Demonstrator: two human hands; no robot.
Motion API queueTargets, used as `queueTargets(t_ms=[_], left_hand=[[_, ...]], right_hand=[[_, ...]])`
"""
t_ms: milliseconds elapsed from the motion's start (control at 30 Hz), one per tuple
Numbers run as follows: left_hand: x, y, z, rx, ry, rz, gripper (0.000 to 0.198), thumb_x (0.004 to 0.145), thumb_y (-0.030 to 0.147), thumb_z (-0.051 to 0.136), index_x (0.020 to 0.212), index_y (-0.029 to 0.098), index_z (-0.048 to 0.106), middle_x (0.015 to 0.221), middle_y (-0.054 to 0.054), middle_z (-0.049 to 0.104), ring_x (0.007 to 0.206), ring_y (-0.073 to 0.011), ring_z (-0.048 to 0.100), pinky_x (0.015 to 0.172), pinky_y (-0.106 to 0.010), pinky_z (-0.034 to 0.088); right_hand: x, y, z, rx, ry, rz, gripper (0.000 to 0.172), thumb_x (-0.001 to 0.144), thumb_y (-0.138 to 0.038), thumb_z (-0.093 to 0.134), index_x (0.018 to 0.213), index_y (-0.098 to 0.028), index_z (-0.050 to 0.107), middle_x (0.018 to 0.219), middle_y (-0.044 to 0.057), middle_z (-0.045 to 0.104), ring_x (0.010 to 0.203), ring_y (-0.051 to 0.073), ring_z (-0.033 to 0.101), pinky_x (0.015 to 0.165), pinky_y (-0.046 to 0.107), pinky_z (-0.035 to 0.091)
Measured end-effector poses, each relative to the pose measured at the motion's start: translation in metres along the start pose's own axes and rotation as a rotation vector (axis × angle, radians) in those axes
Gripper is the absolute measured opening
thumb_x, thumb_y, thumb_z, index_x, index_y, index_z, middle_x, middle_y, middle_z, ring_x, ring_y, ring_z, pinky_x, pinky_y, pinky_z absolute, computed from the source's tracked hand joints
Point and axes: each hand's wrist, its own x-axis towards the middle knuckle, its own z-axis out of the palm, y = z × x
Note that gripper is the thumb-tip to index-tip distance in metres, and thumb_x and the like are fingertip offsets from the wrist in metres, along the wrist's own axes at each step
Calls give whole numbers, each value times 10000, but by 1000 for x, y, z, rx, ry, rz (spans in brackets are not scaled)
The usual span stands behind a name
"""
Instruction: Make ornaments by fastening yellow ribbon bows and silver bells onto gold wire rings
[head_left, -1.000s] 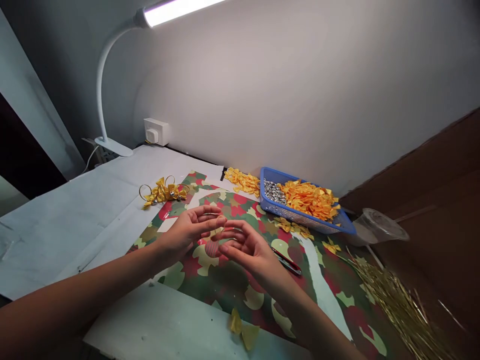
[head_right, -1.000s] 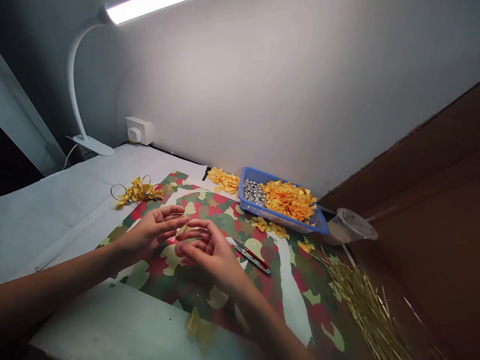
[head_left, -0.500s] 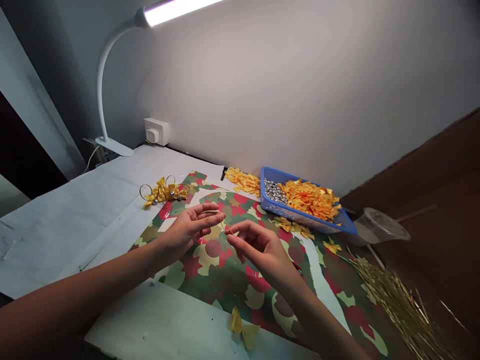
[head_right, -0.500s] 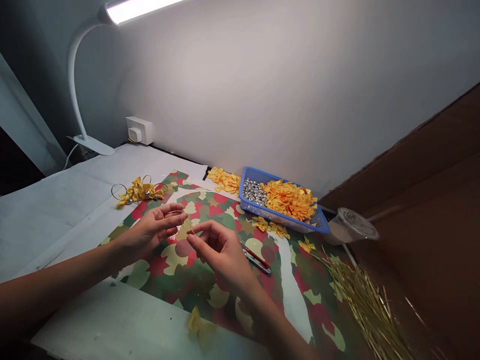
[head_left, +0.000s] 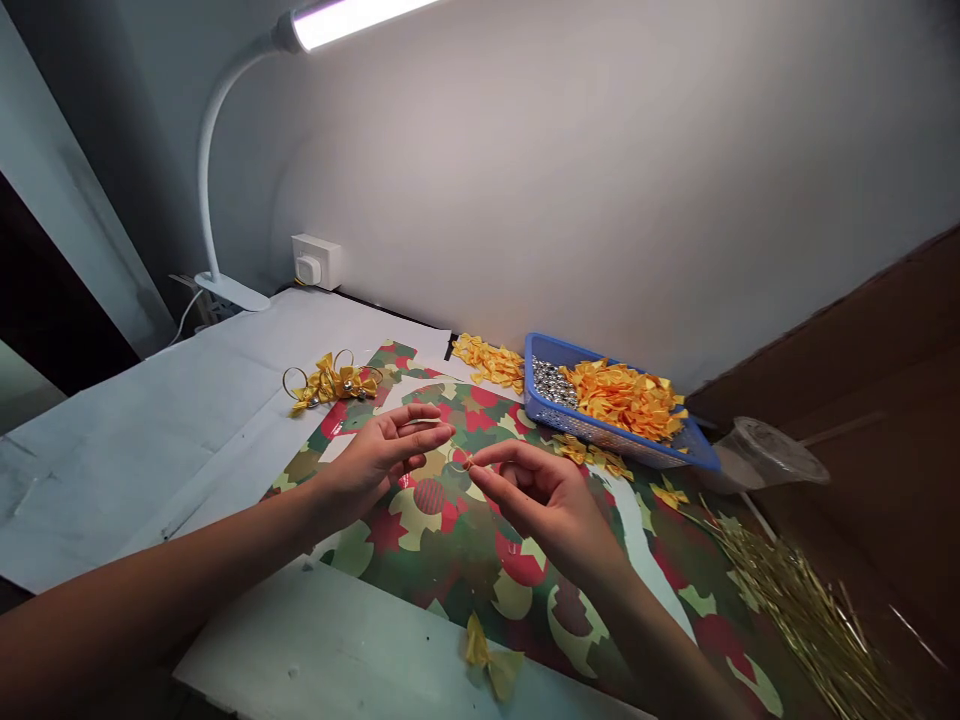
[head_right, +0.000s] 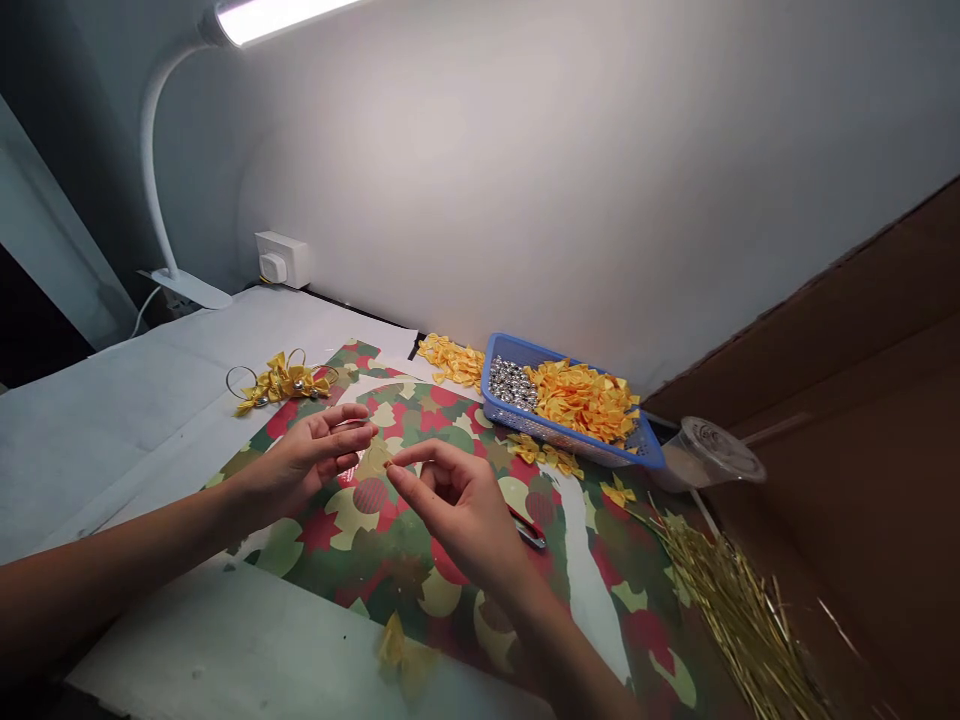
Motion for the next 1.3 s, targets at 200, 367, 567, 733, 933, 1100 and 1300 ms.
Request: queueTargets(t_ms=[200,367,567,733,933,1100,1300], left_hand=[[-1,0,-2,58,-28,-4,368,606,272,844,898,186,636,743,29,597,634,-70,478,577,-202,331],[-5,0,-1,84,-103,14,372,659,348,790,956,199,623,987,-31,646,840,-132,577,715,-239,409],[-7,-8,0,263,-239,136,459,654,288,791,1029,197,543,872,-25,648,802,-174,606,648,-276,457],[-5,-13,-1,263,-223,158,388,691,249,770,999,184,543,761,10,642,709,-120,591,643,-244,463],[-5,-11,0,236,-213,150,344,671,226,782,938,181,569,734,21,646,686,-108,586,629,-236,454],[-9,-5,4,263,-195,107,282,662,173,779,875,175,594,738,21,663,724,-110,606,678,-243,462],[-9,-2,6,251,-217,103,197,670,161,771,834,167,661,713,35,656,659,-69,583,620,-191,449]], right_hand=[[0,-2,-4,-36,3,-18,271,794,-432,633,802,-161,635,475,-93,284,441,64,218,416,222,170],[1,-2,-3,-64,33,-16,263,798,-427,628,776,-165,624,476,-90,293,442,67,233,422,219,184],[-2,-4,-4,-109,42,-32,271,801,-431,623,779,-161,633,477,-88,291,439,68,234,420,219,183],[-4,-6,-4,-137,41,-43,273,800,-428,618,775,-158,641,480,-85,293,437,67,237,417,221,183],[-4,-10,-7,-174,34,-19,263,790,-423,618,806,-162,641,461,-90,299,430,72,238,421,225,202],[-4,-9,-7,-192,45,-51,265,778,-429,624,789,-166,659,463,-92,267,430,76,224,418,227,189],[-6,-11,-7,-202,94,-30,250,775,-421,637,787,-172,663,509,-96,187,462,81,201,444,230,183]])
